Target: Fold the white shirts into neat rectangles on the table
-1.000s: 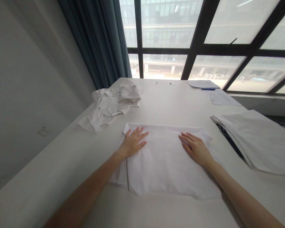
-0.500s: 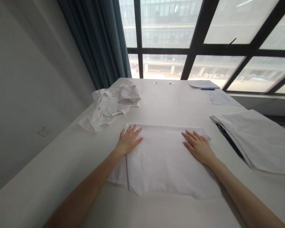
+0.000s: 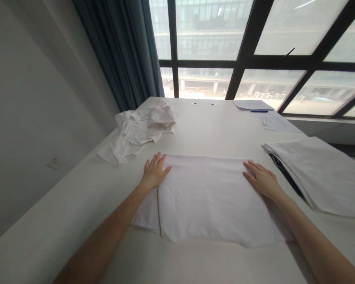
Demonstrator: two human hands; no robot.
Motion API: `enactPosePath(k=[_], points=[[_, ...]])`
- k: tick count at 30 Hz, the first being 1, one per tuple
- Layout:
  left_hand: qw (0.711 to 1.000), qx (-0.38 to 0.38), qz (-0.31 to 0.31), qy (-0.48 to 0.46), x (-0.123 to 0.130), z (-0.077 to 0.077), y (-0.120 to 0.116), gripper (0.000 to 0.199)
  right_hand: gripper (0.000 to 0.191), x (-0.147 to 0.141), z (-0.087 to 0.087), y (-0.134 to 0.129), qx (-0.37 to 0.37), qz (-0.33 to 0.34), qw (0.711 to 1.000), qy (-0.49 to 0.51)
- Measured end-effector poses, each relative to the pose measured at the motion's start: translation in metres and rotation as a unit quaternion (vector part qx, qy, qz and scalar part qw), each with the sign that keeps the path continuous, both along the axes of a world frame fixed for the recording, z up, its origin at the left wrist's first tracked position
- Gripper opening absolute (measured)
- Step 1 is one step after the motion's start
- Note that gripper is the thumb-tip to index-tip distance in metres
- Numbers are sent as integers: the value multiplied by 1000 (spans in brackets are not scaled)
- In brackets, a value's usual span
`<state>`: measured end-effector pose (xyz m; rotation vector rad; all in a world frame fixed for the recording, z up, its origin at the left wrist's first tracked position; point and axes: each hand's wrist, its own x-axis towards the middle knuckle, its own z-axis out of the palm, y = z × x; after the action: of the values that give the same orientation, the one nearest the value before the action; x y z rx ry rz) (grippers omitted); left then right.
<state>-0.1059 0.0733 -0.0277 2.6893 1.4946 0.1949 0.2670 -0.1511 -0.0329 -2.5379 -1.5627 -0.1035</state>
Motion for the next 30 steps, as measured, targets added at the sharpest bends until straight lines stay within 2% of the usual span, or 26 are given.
enactPosePath(k=[7, 11, 15, 20, 25, 30], points=[[995, -44, 16, -83, -2, 1, 15, 56, 50, 52, -6, -1, 109, -3, 992, 69], [992, -36, 27, -120, -1, 9, 31, 52, 48, 70, -4, 6, 119, -56, 987, 92], [980, -67, 19, -185, 1, 17, 53, 47, 47, 75, 2, 20, 109, -97, 973, 180], [968, -106, 46, -221, 4, 20, 70, 49, 45, 73, 9, 36, 111, -107, 966, 207], [963, -128, 49, -233, -2, 18, 79, 42, 39, 68, 15, 36, 113, -95, 963, 226], [942, -163, 24, -292, -10, 13, 86, 40, 38, 66, 16, 32, 125, -68, 962, 234]])
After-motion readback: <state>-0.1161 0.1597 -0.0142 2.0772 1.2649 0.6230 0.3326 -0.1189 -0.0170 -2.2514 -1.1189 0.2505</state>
